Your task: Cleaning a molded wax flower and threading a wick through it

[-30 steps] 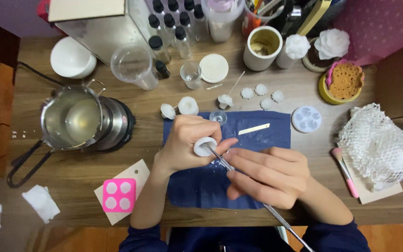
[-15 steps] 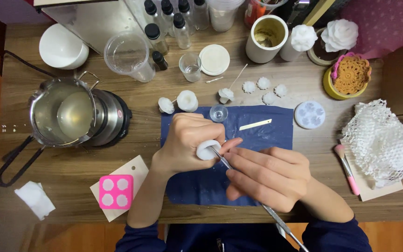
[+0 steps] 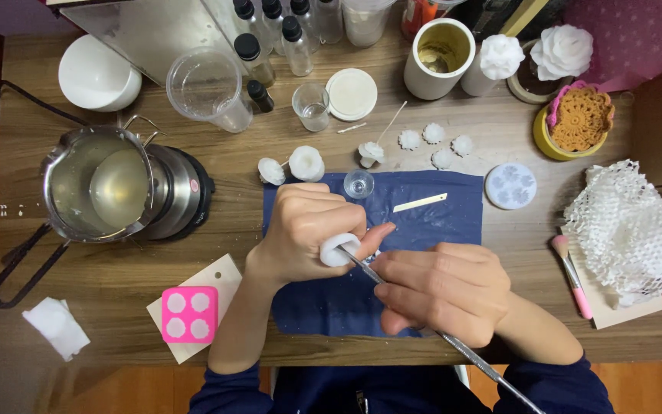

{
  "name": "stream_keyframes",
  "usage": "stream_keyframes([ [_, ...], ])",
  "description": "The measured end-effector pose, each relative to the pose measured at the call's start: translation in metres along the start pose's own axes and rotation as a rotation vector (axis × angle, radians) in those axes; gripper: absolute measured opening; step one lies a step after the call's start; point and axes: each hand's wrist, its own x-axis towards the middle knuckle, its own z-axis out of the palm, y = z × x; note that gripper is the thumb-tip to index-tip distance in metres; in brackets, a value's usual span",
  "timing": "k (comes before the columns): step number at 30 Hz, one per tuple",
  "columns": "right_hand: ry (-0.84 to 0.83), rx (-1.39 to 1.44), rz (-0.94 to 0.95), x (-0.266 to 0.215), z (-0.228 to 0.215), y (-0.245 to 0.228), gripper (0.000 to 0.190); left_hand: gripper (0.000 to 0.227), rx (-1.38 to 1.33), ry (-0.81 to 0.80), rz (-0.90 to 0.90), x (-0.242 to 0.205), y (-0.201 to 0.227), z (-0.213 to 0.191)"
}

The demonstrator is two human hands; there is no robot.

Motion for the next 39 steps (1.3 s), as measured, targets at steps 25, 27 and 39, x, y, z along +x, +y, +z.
stream_keyframes([
  [25, 0.208, 0.324, 0.235, -0.001, 0.004, -0.001, 0.023, 0.04, 0.044, 0.167, 0.194, 0.001, -0.016, 0.017],
  [27, 0.209, 0.351, 0.236, -0.001, 0.002, 0.001, 0.023, 0.04, 0.038, 0.166, 0.191, 0.003, -0.014, 0.015],
  [39, 0.084, 0.143, 0.064, 0.007, 0.008, 0.012, 0.017, 0.031, -0.121, 0.001, 0.138, -0.015, -0.028, 0.024],
])
